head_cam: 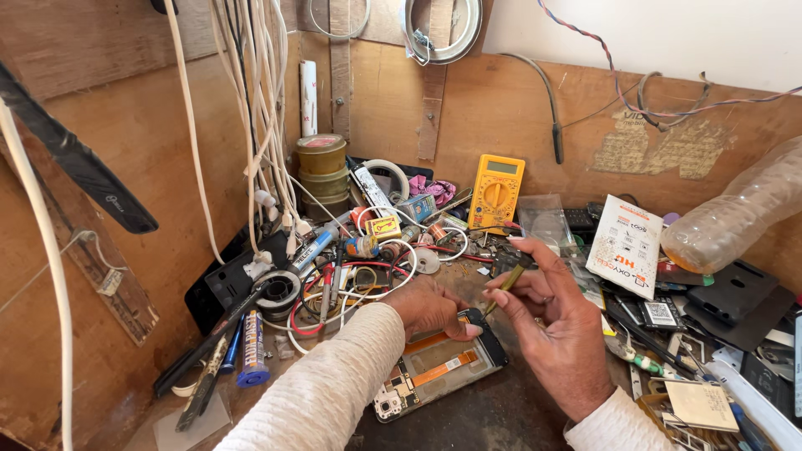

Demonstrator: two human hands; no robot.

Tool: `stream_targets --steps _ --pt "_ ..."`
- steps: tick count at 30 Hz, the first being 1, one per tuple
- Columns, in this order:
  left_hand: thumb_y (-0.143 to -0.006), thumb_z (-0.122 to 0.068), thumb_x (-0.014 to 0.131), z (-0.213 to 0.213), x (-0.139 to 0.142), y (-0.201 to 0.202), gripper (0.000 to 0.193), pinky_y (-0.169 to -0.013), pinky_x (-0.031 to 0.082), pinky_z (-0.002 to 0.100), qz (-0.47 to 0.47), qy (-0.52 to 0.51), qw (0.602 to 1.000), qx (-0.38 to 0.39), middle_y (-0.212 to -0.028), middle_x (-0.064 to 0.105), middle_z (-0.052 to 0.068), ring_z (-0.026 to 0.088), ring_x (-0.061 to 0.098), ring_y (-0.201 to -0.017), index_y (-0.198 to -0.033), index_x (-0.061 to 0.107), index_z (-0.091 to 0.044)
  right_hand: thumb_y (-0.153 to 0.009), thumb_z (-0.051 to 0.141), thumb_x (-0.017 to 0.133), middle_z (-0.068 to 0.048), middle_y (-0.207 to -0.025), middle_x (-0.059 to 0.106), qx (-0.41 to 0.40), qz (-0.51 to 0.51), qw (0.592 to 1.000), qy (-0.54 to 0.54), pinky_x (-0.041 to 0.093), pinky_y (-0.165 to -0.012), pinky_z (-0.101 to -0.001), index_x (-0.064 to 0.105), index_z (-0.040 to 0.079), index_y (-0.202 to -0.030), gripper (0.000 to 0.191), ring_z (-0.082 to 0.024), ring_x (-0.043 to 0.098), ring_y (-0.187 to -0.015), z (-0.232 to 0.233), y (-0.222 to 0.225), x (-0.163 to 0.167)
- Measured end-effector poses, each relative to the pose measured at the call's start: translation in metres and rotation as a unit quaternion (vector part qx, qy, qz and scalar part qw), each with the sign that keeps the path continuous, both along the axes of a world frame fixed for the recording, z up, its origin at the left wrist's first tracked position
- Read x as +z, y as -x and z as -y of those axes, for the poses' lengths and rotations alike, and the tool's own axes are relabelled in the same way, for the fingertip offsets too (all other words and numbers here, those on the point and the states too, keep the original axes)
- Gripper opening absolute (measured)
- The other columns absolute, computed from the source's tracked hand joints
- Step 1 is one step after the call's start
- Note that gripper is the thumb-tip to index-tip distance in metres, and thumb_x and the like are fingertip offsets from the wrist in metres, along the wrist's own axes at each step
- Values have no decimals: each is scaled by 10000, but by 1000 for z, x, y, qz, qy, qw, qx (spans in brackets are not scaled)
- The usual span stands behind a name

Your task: The person disassembles a small electronic device on a cluttered workbench, using a prying tool to separate the back cover and then a screwdriver to remove screws. They lift out the battery and continue to pry and adjust internal components.

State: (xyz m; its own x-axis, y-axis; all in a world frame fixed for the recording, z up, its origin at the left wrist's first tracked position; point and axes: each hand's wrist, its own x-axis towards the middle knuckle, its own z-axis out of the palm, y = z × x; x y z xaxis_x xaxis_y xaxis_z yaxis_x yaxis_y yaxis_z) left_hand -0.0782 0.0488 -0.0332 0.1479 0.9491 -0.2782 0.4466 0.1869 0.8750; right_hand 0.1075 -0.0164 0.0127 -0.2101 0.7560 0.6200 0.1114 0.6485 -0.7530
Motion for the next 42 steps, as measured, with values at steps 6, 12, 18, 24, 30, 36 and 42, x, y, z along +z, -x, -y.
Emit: stream_targets --steps 6,12,18,24,30,36,42 --pt "-597 -258 947 0 1 1 674 -1070 443 342 -33 -5 999 -14 -1247 736 91 243 640 -1223 -1235 768 -135 -880 -61 795 -86 -932 687 -108 -12 993 -36 533 -719 -251 714 43 -1329 467 -114 620 -789 -2 3 0" --pt "-584 -243 953 0 -1 2 654 -1055 456 336 -19 -5 1000 2 -1222 763 96 243 667 -1198 -1195 765 -104 -884 -60 667 -15 -1033 732 -36 -41 998 -21 587 -846 -222 610 50 -1370 502 -75 721 -928 8 9 6" --pt "-610 -261 949 -1 -1 1 607 -1039 460 330 -37 -21 999 -19 -1182 759 69 221 662 -1156 -1175 777 -120 -825 -59 790 -13 -931 704 -109 18 991 -73 558 -743 -228 687 59 -1288 488 -68 646 -800 6 11 6" --pt "-584 -245 935 5 3 2 622 -1036 460 323 2 -23 1000 -15 -1172 786 71 221 684 -1135 -1171 783 -112 -851 -84 750 -4 -891 635 -96 -33 994 -31 545 -725 -226 682 77 -1347 526 -43 591 -799 2 13 -2" --pt "-579 -252 944 9 6 2 648 -1054 462 334 -9 -9 1000 2 -1216 768 117 253 680 -1173 -1186 780 -97 -904 -84 637 -22 -954 709 -52 -12 998 -28 598 -854 -275 546 69 -1435 560 -100 719 -922 6 8 0" --pt "-602 -258 948 6 5 3 659 -1071 431 342 -19 -4 1000 3 -1255 732 118 248 640 -1209 -1219 763 -120 -934 -70 621 -32 -953 692 -15 -11 999 -32 579 -890 -276 531 64 -1436 527 -112 721 -950 5 8 5" --pt "-587 -225 939 4 -2 4 618 -1024 452 327 5 -16 1000 -1 -1176 769 101 230 665 -1133 -1168 775 -89 -834 -2 780 -17 -732 595 -105 33 994 -2 549 -693 -243 534 144 -1421 653 -68 586 -701 3 16 0"
